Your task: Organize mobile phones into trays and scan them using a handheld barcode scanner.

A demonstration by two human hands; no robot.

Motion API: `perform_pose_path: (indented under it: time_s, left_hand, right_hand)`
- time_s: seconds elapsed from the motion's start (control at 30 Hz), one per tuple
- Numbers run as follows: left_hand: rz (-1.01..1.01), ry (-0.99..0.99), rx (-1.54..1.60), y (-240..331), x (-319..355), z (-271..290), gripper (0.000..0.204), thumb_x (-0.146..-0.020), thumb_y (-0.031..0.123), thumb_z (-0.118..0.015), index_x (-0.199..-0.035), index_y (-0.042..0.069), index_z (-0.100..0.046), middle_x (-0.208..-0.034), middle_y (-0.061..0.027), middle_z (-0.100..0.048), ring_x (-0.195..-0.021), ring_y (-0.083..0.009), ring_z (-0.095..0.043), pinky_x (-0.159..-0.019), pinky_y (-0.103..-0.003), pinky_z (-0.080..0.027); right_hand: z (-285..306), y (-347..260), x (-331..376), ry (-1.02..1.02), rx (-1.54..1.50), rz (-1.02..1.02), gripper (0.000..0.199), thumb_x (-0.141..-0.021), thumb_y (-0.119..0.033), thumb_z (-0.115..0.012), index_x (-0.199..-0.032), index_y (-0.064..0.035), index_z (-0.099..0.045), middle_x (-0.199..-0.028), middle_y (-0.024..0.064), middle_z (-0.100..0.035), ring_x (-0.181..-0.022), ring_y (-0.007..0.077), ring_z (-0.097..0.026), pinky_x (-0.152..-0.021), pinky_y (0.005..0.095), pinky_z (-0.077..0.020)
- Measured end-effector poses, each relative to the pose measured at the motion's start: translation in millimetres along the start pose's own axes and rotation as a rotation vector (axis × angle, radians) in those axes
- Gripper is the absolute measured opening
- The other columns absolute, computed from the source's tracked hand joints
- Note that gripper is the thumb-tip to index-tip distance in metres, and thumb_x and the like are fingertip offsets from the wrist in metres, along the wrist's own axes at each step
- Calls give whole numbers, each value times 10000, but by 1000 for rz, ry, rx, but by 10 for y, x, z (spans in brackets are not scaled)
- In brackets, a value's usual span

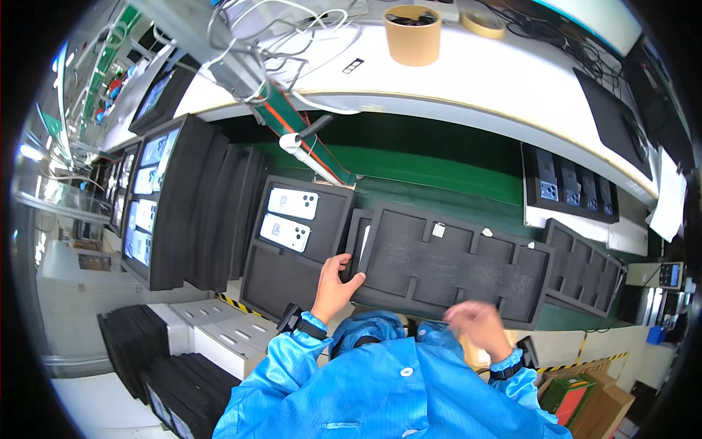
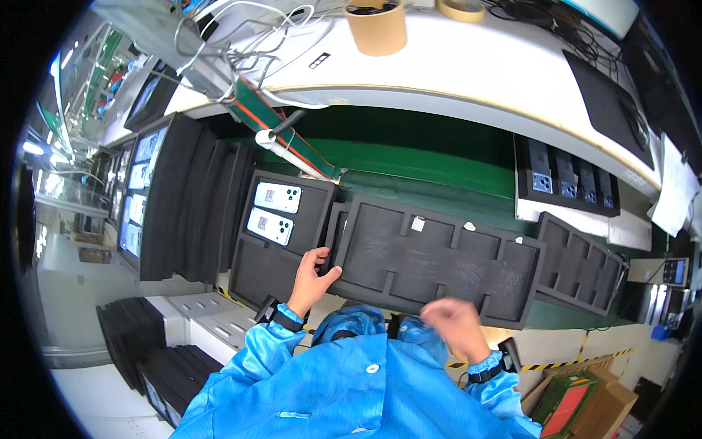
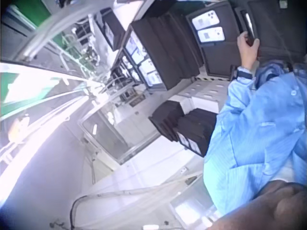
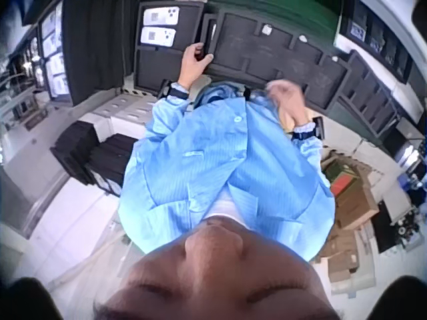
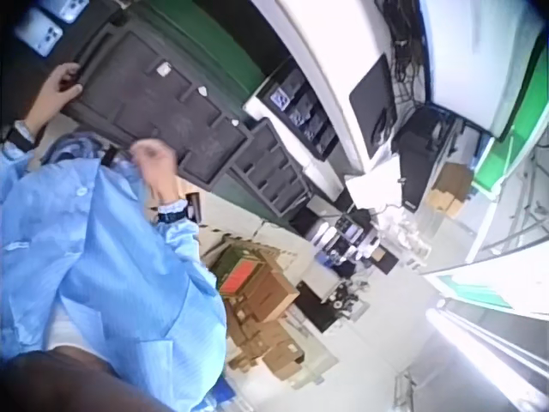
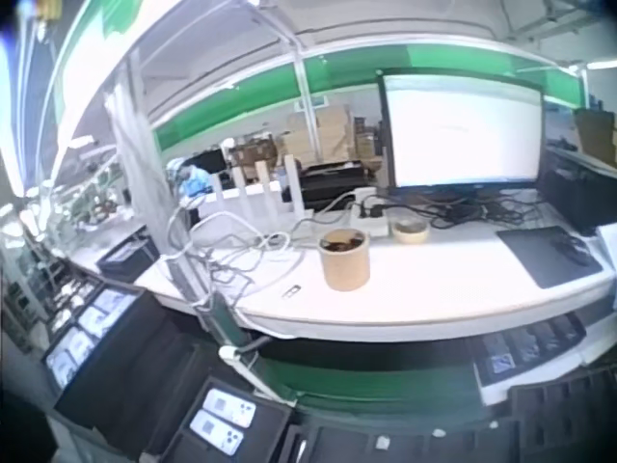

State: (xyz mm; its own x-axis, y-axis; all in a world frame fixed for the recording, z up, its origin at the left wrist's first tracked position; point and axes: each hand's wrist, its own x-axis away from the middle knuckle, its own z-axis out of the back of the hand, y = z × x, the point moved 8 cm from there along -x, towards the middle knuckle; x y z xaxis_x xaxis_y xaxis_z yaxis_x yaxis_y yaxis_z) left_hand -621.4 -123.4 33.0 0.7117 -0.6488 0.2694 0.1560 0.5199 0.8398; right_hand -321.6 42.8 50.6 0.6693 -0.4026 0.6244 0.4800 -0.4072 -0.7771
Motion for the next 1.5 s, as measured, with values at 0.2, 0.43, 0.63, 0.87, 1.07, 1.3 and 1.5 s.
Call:
perform_pose_path:
  time_s: [0.2,0.43,0.63,0.87,1.07,1.3,1.5]
  left_hand:
    - [-223,178,-445,409,134,-77,397,-769,156,-706,-1114,11,-576,-1133,-188,-534,-1084,-398,-488,-920,-462,-444]
    - [-44,127,-12,-176,190,225,461,-779,133,-728,-1169,-16,-532,-1116,-188,-572,-981,-363,-580,-864,-426,-495]
    - [-22,430,369,-554,101,973,380,-848,109,-722,-1178,-1,-569,-933,-116,-648,-794,-175,-639,-677,-288,-538]
    - [-503,199,-666,-661,-614,1669,599,-735,-19,-621,-1317,98,-546,-1341,-73,-537,-1235,-358,-461,-1078,-505,-339]
    - [-414,-122,-917,-723,-1070,1504,737,-683,47,-736,-1372,163,-499,-1368,-40,-484,-1248,-336,-441,-1088,-553,-282]
    - [-756,22,-819,-428,-1062,1645,283,-709,87,-676,-990,113,-693,-1007,-62,-593,-1041,-275,-535,-907,-434,-417]
    - [-773,36,-449,237,-643,2056,160,-717,72,-738,-858,50,-664,-851,-68,-636,-834,-295,-603,-713,-394,-467]
  right_hand:
    - [1656,-108,386,1414,826,-44,548,-880,-302,-661,-1320,0,-536,-1260,255,-577,-1224,415,-503,-1040,474,-392]
    - [1698,394,84,1183,794,48,582,-890,-268,-640,-1345,62,-489,-1306,308,-551,-1212,452,-527,-1049,453,-407]
    - [-34,-979,-669,789,564,512,278,-869,-85,-657,-1139,-17,-654,-1057,146,-679,-982,231,-650,-886,360,-506]
    - [-3051,-1844,-2643,-44,915,858,298,-810,-176,-638,-1079,-55,-678,-1076,166,-673,-1087,360,-598,-939,437,-484]
    - [-3837,-1753,-3468,177,1583,699,529,-683,-142,-747,-1168,-28,-570,-1047,192,-584,-894,355,-681,-711,471,-553]
    - [-3962,-2176,-3167,166,1541,737,221,-714,-123,-705,-924,-66,-672,-939,126,-661,-813,332,-690,-665,441,-537]
    - [-2295,-2072,-1480,384,208,846,189,-840,-146,-741,-971,-68,-629,-890,64,-657,-746,248,-668,-651,359,-538]
